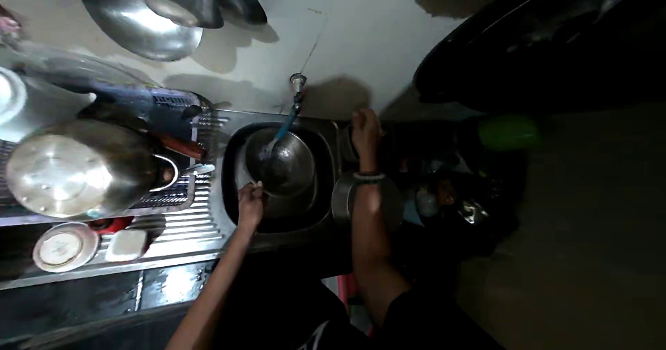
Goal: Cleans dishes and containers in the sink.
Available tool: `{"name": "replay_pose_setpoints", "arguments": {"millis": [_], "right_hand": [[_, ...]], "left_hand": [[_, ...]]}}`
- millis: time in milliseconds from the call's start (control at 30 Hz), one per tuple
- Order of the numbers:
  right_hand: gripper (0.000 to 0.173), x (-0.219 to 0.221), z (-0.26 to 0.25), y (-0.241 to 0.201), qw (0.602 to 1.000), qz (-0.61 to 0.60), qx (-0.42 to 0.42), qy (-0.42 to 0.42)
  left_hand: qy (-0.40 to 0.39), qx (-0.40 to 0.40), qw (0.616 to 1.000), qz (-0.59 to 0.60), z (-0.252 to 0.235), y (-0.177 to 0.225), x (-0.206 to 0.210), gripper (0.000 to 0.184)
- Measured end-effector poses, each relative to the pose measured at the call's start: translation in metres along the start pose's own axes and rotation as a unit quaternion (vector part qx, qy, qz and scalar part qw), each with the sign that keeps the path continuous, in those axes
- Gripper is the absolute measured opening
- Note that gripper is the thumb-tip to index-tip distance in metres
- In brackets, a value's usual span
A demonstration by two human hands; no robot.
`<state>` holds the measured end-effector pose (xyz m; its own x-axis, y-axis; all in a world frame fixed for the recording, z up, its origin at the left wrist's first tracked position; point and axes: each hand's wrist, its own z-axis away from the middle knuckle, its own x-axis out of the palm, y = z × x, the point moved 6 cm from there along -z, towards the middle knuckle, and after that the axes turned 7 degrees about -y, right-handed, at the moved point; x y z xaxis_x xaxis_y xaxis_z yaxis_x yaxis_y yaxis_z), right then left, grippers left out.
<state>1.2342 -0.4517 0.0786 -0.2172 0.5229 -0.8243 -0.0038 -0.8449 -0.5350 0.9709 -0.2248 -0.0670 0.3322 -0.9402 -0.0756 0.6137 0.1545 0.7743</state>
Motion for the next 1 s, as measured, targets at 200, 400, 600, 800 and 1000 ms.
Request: {"name": "replay_pose_setpoints", "arguments": {"millis": [200,400,600,800,1000], "right_hand": [[0.056,-0.011,-0.039,0.121,0.968,0.083,0.238,0.013],[0.042,-0.008,-0.068,0.160,0.971,-0.026,0.229,-0.069],[0.041,-0.076,-0.031,0.131,0.975,-0.144,0.115,0.122],[0.045,-0.090,0.020,0.081,0.959,-0.268,0.034,0.084],[0.041,0.092,0.062,0.011,0.909,-0.345,0.080,-0.221]], "left_hand": [[0.047,0.074,0.996,-0.011,-0.007,0.023,-0.004,0.030],[0.064,0.069,0.995,0.033,-0.013,0.028,-0.001,0.027],[0.081,0.059,0.994,0.052,-0.017,0.031,-0.006,0.026],[0.086,0.090,0.990,0.067,-0.020,0.034,-0.005,0.024],[0.092,0.123,0.987,0.037,-0.023,0.049,-0.003,0.030]]}}
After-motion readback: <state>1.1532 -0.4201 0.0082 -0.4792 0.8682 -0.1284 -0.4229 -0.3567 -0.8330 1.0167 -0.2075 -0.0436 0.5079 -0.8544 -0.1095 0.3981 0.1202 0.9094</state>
